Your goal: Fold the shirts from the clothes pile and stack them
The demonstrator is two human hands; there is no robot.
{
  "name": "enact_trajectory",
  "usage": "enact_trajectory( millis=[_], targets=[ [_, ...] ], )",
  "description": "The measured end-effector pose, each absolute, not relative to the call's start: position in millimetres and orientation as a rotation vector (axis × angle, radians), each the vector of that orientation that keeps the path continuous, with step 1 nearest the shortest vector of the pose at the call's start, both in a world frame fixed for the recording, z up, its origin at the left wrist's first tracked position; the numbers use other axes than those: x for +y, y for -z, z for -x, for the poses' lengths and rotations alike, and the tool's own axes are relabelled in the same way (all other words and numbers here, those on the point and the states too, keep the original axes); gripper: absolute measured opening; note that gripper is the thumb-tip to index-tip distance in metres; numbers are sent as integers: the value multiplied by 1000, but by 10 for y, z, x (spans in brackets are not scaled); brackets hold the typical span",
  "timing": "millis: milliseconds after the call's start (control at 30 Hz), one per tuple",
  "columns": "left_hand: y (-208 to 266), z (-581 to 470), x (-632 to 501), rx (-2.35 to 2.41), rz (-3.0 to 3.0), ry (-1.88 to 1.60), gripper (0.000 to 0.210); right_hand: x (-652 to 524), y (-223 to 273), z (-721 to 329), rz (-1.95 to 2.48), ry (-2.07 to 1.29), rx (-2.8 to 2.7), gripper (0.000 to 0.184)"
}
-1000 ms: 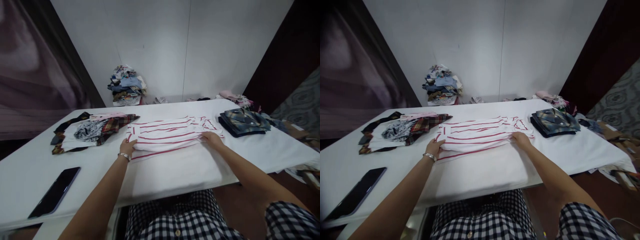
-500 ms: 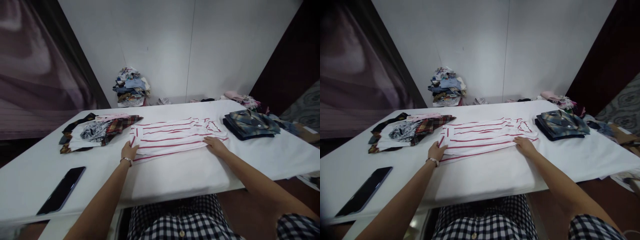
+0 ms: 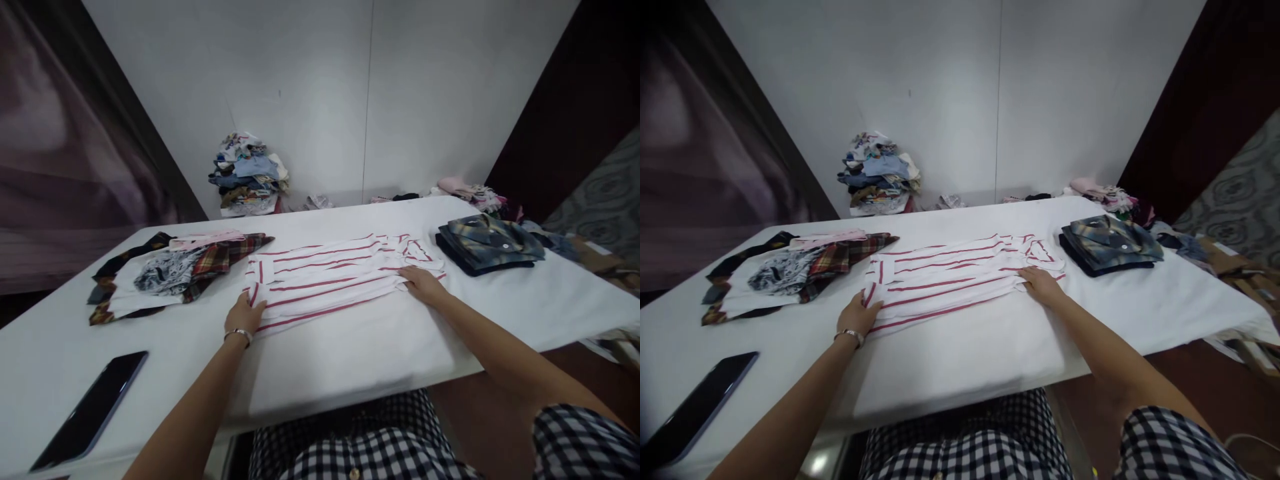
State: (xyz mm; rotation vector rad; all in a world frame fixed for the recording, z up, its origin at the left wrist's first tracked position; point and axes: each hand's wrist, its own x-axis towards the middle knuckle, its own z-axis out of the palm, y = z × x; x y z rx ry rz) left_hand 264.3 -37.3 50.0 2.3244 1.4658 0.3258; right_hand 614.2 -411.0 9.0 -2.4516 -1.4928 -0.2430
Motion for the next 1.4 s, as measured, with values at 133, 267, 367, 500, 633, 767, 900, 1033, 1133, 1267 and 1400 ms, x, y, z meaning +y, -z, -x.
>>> enact_trajectory(
  millis=[133,267,367,500,633,767,900,1033,1133,1267,1400],
  targets=[
    [-556,-2646,-395,1502,-2376,-216,72,-4365,-146,-6248,2485,274,-1485,39],
    [-563,-2641,-400,1515,-2425,-137,73,-4507,-99,-6353,2664,260,-1263,46],
    [-548,-2606,-354,1523,-2422,-109,71,-4562,-69,-6442,2681,119,-1176,55],
    [-552,-2601,-314,1504,-2528,-232,62,-4535,-181,-6490,2611,-146,-1191,65],
    [-531,-2846,-459,1121,-2842,-519,55,-4127,-349,-6190,2388,-130,-1320,63],
    [-394,-3148,-648,790,-3011,-325,60,-3620,-320,-5734,2375,-188,-1509,64],
    [-222,-3202,-674,831,-3007,-17,67,-3492,-174,-5641,2436,-279,-1580,64],
    [-155,-3153,-648,827,-3009,-11,71,-3368,-210,-5886,2320,-283,-1416,60],
    [-154,-3145,-663,838,-2989,-20,72,-2985,-335,-6067,2240,-147,-1278,50],
    [-143,-3140,-692,832,-2955,-40,71,-2149,-448,-5997,2147,-201,-1323,35],
    [-141,-3110,-709,803,-2925,-95,71,-1256,-506,-5438,2034,-348,-1543,34]
  ],
)
